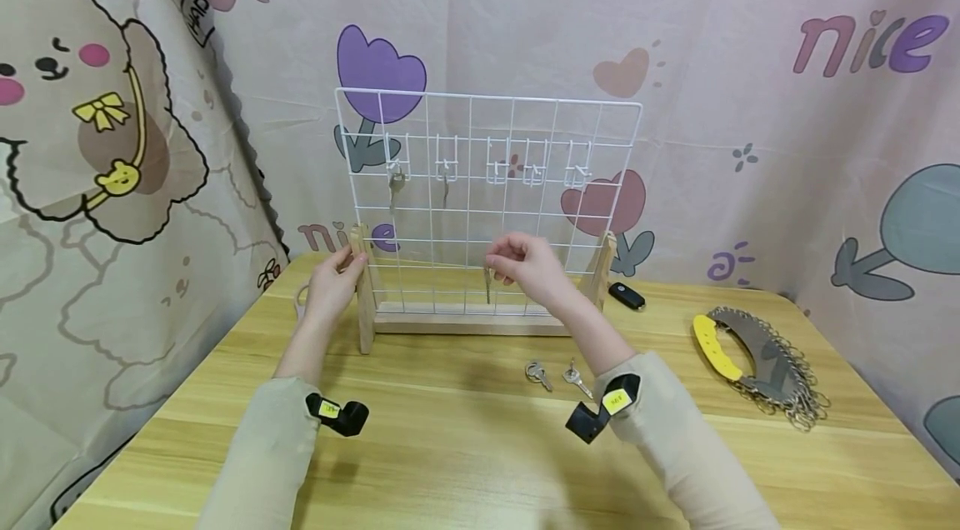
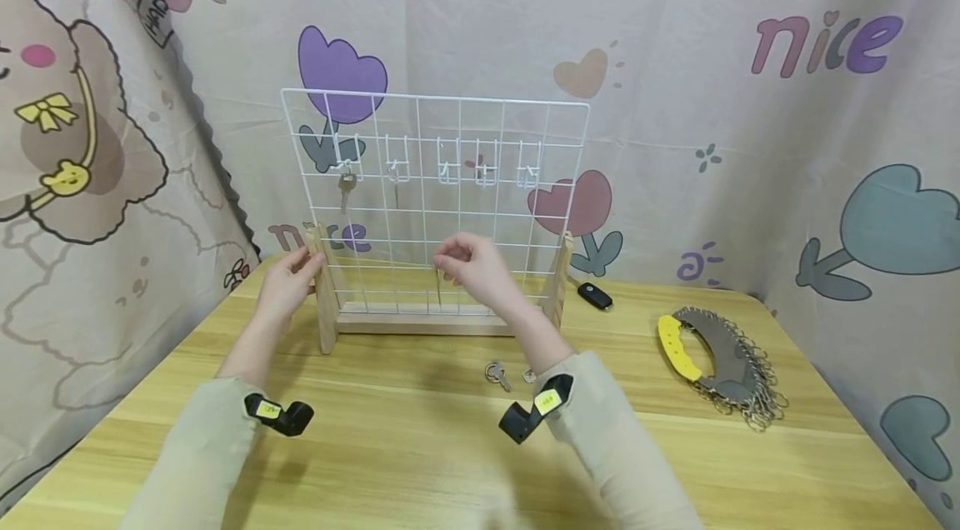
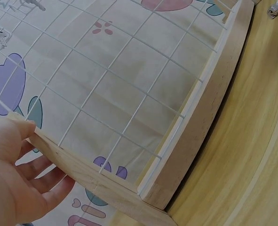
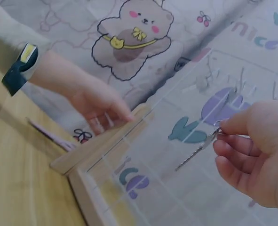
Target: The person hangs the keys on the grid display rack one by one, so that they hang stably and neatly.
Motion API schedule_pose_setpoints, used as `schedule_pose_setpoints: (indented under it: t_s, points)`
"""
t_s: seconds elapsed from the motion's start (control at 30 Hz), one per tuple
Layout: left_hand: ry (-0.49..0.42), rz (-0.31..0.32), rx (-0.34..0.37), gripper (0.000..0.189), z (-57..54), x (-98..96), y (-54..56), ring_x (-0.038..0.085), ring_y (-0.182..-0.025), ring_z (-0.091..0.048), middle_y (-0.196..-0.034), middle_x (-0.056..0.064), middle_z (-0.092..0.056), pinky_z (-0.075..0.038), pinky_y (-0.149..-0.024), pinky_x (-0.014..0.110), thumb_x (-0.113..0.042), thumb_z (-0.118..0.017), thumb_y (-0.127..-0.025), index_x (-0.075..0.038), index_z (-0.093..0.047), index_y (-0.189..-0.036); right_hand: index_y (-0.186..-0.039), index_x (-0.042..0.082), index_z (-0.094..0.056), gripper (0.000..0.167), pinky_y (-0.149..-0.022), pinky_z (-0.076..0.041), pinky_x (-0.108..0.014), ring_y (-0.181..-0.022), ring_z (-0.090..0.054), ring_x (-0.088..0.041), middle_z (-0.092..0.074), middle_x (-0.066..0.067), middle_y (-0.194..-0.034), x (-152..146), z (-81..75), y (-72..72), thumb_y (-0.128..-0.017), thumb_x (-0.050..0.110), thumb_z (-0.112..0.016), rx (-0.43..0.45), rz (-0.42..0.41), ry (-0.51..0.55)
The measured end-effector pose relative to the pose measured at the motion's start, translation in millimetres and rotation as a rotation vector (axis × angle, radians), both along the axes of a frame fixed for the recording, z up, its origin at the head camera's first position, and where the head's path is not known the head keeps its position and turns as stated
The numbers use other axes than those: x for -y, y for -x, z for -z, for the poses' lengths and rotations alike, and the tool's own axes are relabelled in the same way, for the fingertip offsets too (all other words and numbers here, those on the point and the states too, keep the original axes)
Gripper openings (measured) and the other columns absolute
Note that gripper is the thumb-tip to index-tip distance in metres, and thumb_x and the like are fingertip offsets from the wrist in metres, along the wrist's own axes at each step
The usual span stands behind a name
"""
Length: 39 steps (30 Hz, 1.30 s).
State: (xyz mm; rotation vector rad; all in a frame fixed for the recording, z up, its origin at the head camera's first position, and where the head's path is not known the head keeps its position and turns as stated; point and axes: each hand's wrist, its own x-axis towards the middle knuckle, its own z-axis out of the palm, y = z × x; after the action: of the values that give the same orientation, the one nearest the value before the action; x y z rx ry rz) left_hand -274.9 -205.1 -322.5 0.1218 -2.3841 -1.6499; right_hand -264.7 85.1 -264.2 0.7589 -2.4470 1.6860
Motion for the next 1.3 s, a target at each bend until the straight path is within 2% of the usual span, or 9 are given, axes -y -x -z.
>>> schedule_pose_setpoints:
  t_s: [0.13,0.23,0.4,0.6,0.87,1.13,1.3]
  points:
    - [-0.004,0.005,0.003,0.061,-0.5,0.4,0.1,0.033,-0.131,-0.031,-0.143,0.020,-0.035,-0.031,-0.107,0.040,-0.035,-0.044,-0.098,-0.004,-0.023,-0.146,-0.092,-0.006,-0.062,0.008,-0.059,-0.052,-0.027,-0.060,-0.053,-0.009,-0.061,-0.007,-0.074,5.1,-14.8,1.0,-0.088,0.000,-0.060,-0.045,0.004,0.055]
    - [-0.015,0.011,-0.004,0.061,-0.7,0.6,0.3,0.033,-0.132,-0.031,-0.143,0.021,-0.034,-0.031,-0.107,0.039,-0.033,-0.045,-0.098,-0.001,-0.022,-0.145,-0.092,-0.005,-0.060,0.007,-0.056,-0.050,-0.023,-0.060,-0.054,-0.010,-0.060,-0.010,-0.075,8.7,-25.9,1.4,-0.089,0.001,-0.059,-0.078,0.009,0.111]
    - [-0.019,0.011,-0.011,0.061,-1.5,0.7,0.4,0.033,-0.132,-0.030,-0.144,0.022,-0.032,-0.030,-0.107,0.039,-0.031,-0.045,-0.098,0.000,-0.022,-0.145,-0.092,-0.005,-0.059,0.006,-0.054,-0.049,-0.024,-0.061,-0.055,-0.017,-0.059,-0.009,-0.074,13.7,-43.1,4.0,-0.090,0.000,-0.058,-0.153,0.046,0.209]
    - [-0.015,0.008,-0.012,0.060,-3.0,0.8,1.2,0.034,-0.132,-0.030,-0.144,0.022,-0.033,-0.031,-0.107,0.040,-0.031,-0.044,-0.098,-0.001,-0.022,-0.145,-0.092,-0.005,-0.057,0.005,-0.051,-0.048,-0.020,-0.055,-0.053,-0.010,-0.055,-0.004,-0.070,18.8,-56.8,7.1,-0.090,0.000,-0.057,-0.208,0.089,0.323]
    - [-0.010,0.003,-0.015,0.059,-2.9,-0.2,0.9,0.034,-0.131,-0.032,-0.142,0.023,-0.035,-0.031,-0.107,0.040,-0.029,-0.044,-0.099,0.000,-0.023,-0.145,-0.095,-0.006,-0.056,0.009,-0.051,-0.049,-0.019,-0.052,-0.052,-0.009,-0.054,-0.005,-0.071,24.7,-63.0,10.0,-0.092,0.002,-0.055,-0.240,0.174,0.378]
    - [-0.002,0.001,-0.010,0.059,-0.7,-0.4,2.2,0.033,-0.132,-0.031,-0.142,0.022,-0.035,-0.029,-0.108,0.039,-0.029,-0.046,-0.098,0.000,-0.024,-0.145,-0.095,-0.007,-0.060,0.012,-0.052,-0.052,-0.019,-0.051,-0.053,-0.006,-0.056,-0.010,-0.071,27.6,-58.9,13.6,-0.092,0.004,-0.056,-0.305,0.263,0.324]
    - [0.000,-0.002,-0.007,0.059,0.5,0.9,0.7,0.033,-0.132,-0.031,-0.143,0.022,-0.035,-0.029,-0.108,0.039,-0.030,-0.046,-0.098,-0.001,-0.024,-0.145,-0.096,-0.009,-0.062,0.014,-0.052,-0.052,-0.018,-0.053,-0.053,-0.005,-0.058,-0.013,-0.071,28.8,-56.1,14.1,-0.092,0.003,-0.056,-0.332,0.267,0.311]
